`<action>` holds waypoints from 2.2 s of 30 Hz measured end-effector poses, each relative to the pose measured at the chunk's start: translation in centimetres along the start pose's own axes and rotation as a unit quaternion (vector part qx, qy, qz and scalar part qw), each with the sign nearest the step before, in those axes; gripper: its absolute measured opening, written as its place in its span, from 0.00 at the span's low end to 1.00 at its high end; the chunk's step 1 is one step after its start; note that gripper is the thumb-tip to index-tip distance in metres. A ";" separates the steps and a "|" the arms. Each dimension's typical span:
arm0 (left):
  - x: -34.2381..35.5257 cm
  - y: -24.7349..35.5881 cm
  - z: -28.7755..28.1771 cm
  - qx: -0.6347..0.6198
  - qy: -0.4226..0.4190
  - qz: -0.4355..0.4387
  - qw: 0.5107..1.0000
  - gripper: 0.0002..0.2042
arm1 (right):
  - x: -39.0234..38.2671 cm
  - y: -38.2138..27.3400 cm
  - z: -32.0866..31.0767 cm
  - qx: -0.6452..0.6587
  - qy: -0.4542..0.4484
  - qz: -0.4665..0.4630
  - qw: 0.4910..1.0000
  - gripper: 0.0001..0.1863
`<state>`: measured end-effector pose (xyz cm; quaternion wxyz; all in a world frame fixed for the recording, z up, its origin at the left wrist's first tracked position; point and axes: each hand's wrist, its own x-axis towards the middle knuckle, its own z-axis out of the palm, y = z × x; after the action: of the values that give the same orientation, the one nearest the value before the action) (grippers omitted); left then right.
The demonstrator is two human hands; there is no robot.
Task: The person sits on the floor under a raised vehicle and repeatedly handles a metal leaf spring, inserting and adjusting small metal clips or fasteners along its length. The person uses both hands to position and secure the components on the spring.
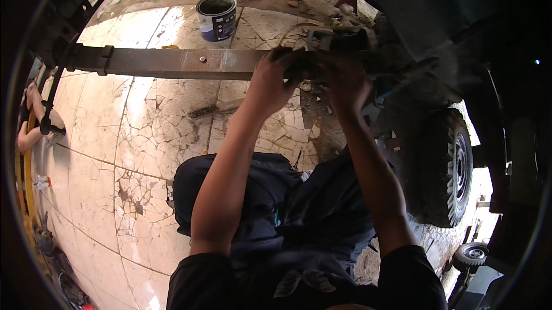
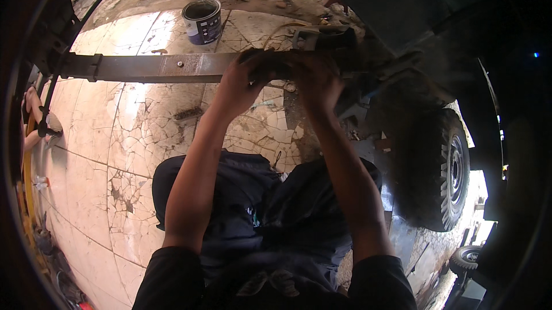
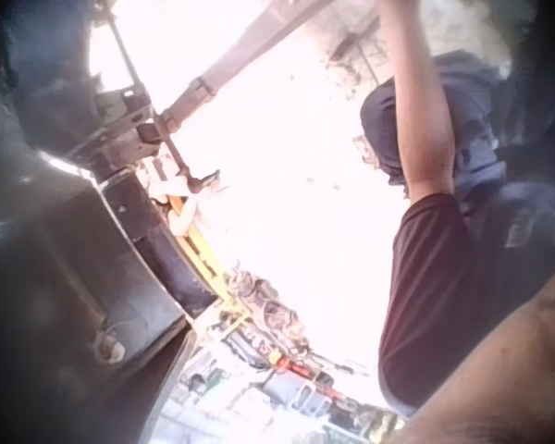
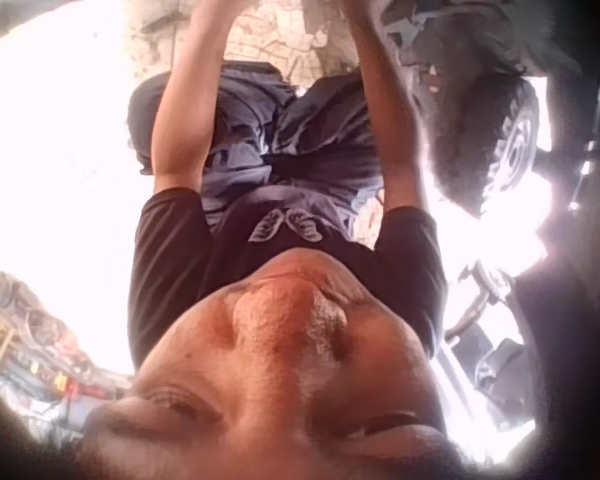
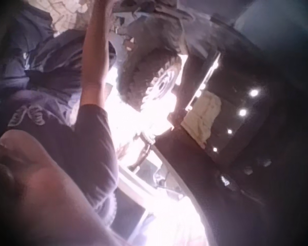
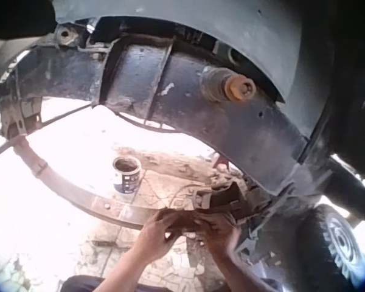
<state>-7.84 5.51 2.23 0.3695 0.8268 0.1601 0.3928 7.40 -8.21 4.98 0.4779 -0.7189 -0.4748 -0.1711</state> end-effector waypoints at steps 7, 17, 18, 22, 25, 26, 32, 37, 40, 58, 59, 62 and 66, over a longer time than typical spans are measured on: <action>-5.5 6.5 -2.6 -0.004 -0.205 -0.149 0.967 0.22 | -13.1 1.4 -2.1 0.101 -0.012 0.218 0.971 0.17; -4.1 2.8 4.0 -0.195 -0.107 -0.220 0.950 0.17 | -9.5 1.0 0.0 0.412 -0.020 0.345 0.843 0.13; -4.1 2.8 4.0 -0.212 -0.101 -0.219 0.947 0.17 | -9.7 1.2 0.0 0.430 -0.022 0.353 0.831 0.13; -5.3 2.5 3.7 -0.310 -0.123 -0.278 0.901 0.18 | -10.6 1.3 0.2 0.494 -0.035 0.365 0.788 0.14; -5.6 2.5 3.0 -0.406 -0.126 -0.330 0.843 0.19 | -10.0 1.1 -0.5 0.529 -0.075 0.373 0.759 0.14; -5.5 2.6 2.9 -0.436 -0.120 -0.342 0.824 0.19 | -10.0 1.6 -0.6 0.518 -0.093 0.366 0.767 0.14; -5.2 3.4 2.2 -0.384 -0.118 -0.349 0.846 0.20 | -10.0 0.9 -0.5 0.443 -0.090 0.348 0.821 0.15; -4.8 3.5 2.1 -0.322 -0.099 -0.356 0.872 0.18 | -9.6 0.8 -0.6 0.479 -0.055 0.320 0.815 0.11; -4.6 3.6 2.1 -0.315 -0.098 -0.323 0.887 0.17 | -9.4 1.2 -0.3 0.500 -0.051 0.305 0.809 0.09; -4.6 3.7 1.5 -0.384 -0.056 -0.287 0.876 0.19 | -9.5 1.3 -0.9 0.435 -0.052 0.320 0.840 0.16; -4.7 3.6 1.4 -0.384 -0.053 -0.287 0.876 0.20 | -9.1 0.6 -1.2 0.436 -0.053 0.309 0.843 0.17; -4.8 3.2 1.6 -0.402 -0.024 -0.306 0.863 0.20 | -9.5 0.5 -0.8 0.450 -0.071 0.301 0.838 0.20; -5.0 2.7 1.6 -0.368 -0.018 -0.282 0.886 0.19 | -9.8 0.8 -0.4 0.431 -0.104 0.314 0.839 0.19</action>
<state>-9.91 0.11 0.93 0.7449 0.5590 0.2235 0.2876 3.38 -13.73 -2.12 0.7156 -0.5645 -0.2960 0.2859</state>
